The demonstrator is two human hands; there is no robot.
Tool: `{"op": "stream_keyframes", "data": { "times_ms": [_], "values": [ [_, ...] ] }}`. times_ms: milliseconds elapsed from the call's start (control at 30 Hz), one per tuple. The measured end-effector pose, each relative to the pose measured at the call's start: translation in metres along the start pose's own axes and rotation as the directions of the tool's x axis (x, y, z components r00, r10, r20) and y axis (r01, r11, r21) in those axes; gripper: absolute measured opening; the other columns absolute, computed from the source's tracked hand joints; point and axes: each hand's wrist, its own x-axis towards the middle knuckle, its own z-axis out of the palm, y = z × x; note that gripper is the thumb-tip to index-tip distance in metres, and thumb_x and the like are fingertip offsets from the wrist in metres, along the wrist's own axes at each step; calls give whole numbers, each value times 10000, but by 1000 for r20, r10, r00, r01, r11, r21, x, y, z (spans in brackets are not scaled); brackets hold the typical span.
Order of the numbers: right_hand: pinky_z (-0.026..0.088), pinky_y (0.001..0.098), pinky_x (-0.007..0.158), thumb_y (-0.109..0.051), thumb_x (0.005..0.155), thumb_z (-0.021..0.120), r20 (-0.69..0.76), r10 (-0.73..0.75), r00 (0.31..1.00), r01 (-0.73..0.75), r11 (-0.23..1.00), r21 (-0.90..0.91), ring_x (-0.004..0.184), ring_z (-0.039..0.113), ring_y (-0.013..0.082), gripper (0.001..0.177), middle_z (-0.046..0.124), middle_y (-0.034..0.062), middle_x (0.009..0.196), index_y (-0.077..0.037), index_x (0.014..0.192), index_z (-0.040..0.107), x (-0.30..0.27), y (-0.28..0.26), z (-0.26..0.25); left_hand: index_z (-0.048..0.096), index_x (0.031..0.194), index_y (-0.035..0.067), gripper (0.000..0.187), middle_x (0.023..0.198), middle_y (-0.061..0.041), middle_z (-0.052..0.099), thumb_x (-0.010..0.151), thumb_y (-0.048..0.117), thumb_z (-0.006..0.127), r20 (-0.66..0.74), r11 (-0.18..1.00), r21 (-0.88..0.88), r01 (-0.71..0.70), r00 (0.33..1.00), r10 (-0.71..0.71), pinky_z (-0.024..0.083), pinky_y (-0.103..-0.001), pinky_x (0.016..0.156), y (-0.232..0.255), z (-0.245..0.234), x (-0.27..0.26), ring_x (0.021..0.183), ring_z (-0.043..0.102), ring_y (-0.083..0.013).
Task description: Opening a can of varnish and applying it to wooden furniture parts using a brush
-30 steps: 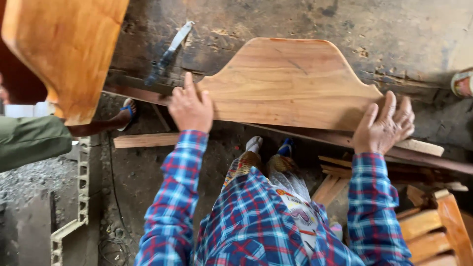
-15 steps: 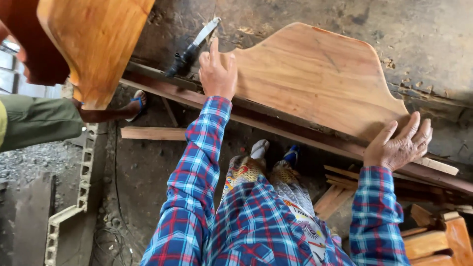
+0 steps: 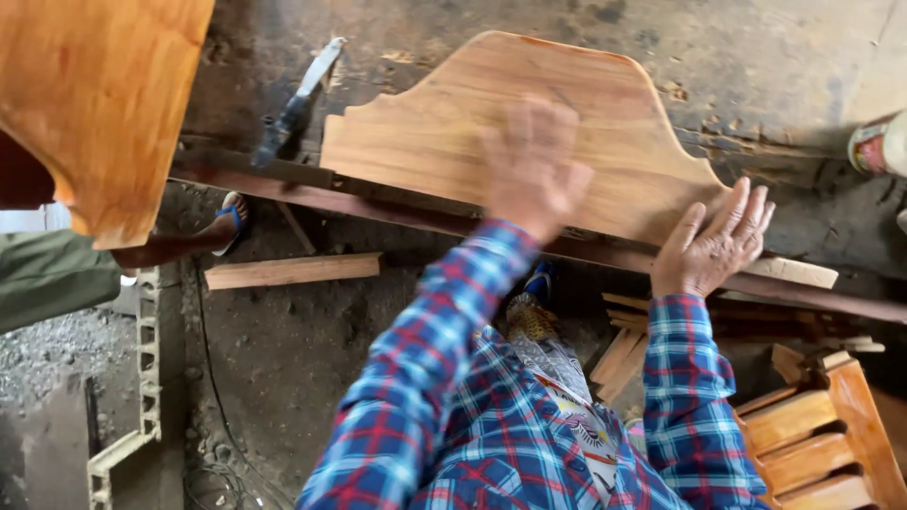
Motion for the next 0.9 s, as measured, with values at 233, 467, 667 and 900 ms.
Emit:
{"op": "stream_keyframes", "data": {
  "times_ms": [233,467,667,900],
  "values": [
    [242,596,1207,-166,1117,464,23,-170,985,166,977,134,1491,253,457,485,361,256,1595,58,1543,404,-7,17,-13,124,1650,294,744,1701,-82,48,1083,724,343,77,873,-125,-472,872,483,132,-642,1250,78,-42,28,1584,82,-296],
    [264,632,1173,-263,1135,434,139,-124,983,114,991,74,1529,254,401,530,294,196,1653,-14,1595,353,-9,22,-16,247,1653,371,736,1689,-6,124,1114,767,555,-156,982,-91,-167,976,151,137,-661,1236,-40,32,96,1560,82,-313],
    [281,611,1187,-191,1109,500,101,-180,978,168,979,117,1500,289,463,515,305,248,1627,25,1565,400,-7,22,-18,449,1549,170,729,1650,-129,203,1011,644,583,-241,952,-290,95,956,-169,143,-689,1235,-38,44,111,1538,143,-414],
    [294,607,1206,-177,1108,501,106,-197,975,179,971,158,1483,314,477,509,283,248,1626,41,1557,402,-5,23,-15,299,1597,313,812,1656,-75,234,947,749,83,116,971,98,-218,971,207,207,-714,1180,107,-51,82,1472,94,-496]
  ]
}}
